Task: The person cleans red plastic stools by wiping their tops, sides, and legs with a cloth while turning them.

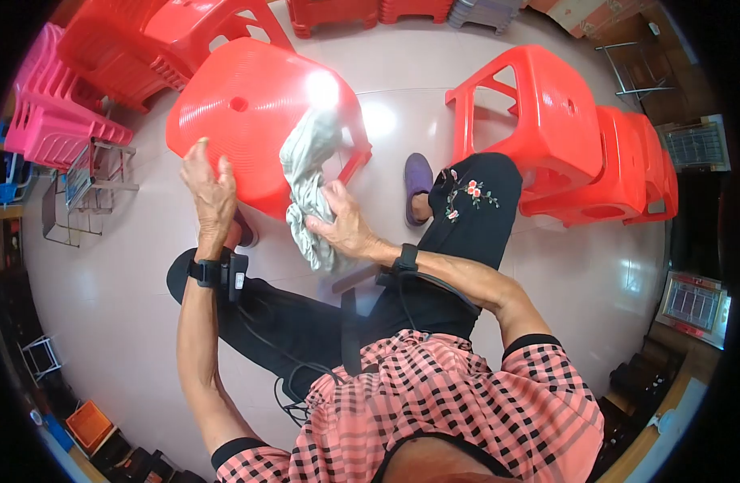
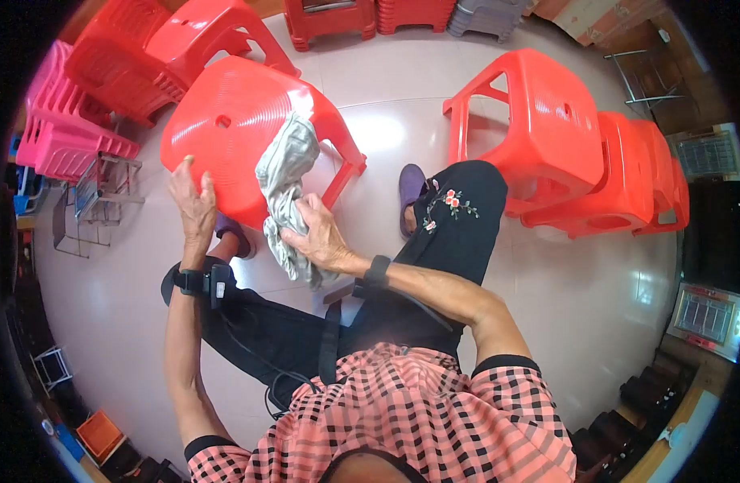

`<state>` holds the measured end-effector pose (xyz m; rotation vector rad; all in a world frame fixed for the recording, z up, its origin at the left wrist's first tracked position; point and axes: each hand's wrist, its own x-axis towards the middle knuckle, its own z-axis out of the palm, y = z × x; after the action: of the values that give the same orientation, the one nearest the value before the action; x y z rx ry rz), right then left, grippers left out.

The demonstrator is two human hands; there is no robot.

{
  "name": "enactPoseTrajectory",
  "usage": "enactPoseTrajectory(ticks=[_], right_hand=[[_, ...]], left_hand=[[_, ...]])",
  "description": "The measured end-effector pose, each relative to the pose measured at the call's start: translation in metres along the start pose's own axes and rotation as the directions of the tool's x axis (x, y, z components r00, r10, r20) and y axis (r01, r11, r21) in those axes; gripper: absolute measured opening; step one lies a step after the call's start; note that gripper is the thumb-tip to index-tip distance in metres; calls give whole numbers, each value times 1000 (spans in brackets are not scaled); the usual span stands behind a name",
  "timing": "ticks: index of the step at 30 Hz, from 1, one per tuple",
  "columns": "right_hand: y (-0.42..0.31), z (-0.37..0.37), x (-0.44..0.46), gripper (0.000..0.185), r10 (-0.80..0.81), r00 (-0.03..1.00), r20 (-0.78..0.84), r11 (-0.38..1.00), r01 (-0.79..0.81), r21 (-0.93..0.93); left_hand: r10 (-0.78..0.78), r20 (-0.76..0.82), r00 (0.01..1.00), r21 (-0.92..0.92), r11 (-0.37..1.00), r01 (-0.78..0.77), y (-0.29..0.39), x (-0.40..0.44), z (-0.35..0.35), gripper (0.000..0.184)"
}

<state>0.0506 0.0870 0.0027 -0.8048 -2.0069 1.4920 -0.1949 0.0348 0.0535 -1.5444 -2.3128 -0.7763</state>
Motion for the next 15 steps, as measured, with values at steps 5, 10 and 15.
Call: enactPoseTrajectory(ticks=[5, 10, 15], right_hand=[[-43, -43, 56, 62, -423, 884, -200, 903, 393, -172], [-36, -63, 141, 56, -578, 814, -52, 684, 449, -575], [-16, -63, 167, 43, -510, 858, -65, 703, 372, -606]], left_hand=[[122, 163, 979, -103, 989, -106, 37, -3, 10, 45], [107, 188, 976, 9, 994, -110, 41, -1, 19, 45], [98, 170, 981, 73, 991, -111, 46, -4, 22, 44]])
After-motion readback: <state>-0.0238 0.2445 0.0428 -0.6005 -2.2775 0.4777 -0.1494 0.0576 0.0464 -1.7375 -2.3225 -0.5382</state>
